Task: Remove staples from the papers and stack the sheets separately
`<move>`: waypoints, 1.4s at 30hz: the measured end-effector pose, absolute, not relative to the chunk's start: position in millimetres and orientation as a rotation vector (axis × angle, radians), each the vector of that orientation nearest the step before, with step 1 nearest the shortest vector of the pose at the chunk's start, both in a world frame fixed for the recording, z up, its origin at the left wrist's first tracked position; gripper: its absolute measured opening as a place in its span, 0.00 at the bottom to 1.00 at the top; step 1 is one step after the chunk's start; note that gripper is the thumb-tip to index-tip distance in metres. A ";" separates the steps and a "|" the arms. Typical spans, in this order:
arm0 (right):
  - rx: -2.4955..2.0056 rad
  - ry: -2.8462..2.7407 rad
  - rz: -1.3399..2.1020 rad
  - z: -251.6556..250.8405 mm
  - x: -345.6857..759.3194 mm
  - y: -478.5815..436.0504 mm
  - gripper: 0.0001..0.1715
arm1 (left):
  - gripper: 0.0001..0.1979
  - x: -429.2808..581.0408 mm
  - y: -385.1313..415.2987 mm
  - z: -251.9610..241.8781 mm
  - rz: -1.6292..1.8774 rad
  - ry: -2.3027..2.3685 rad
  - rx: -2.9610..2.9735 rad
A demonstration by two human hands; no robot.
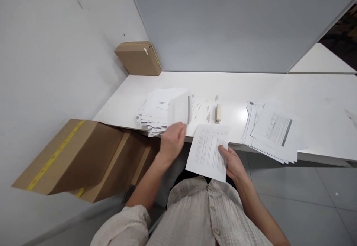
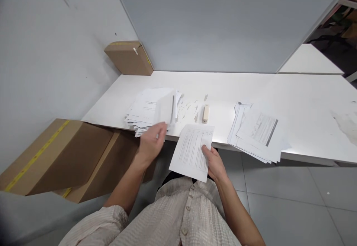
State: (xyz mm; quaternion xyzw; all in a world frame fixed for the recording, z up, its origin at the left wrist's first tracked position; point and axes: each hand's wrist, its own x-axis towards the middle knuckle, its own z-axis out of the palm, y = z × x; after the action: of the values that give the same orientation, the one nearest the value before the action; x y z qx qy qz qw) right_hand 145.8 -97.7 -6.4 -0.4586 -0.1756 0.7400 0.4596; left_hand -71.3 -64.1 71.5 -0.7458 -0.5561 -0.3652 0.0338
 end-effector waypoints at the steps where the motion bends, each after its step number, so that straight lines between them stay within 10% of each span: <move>1: -1.132 -0.424 1.811 -6.4 144.8 -96.0 0.18 | 0.10 -57.4 -72.7 67.7 -1.099 -1.595 -2.412; 18: -1.143 -0.600 1.717 -23.0 145.7 -97.7 0.17 | 0.10 -4.7 -123.9 2.2 -1.088 -1.226 -3.057; 27: -1.206 -1.246 1.529 -13.9 176.1 -108.9 0.14 | 0.20 -36.5 -89.8 -2.3 -2.007 -2.441 -2.473; 42: -1.056 -1.184 1.123 26.1 181.8 -31.0 0.16 | 0.13 -5.6 -34.4 65.1 -2.493 -1.645 -2.541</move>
State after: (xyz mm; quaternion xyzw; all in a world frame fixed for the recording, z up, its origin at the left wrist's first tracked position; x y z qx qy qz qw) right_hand 181.8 -31.0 26.1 -0.4487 -0.5032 0.4772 0.5637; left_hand -5.6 -34.4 65.1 -0.5994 -0.3881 -0.5880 -0.3800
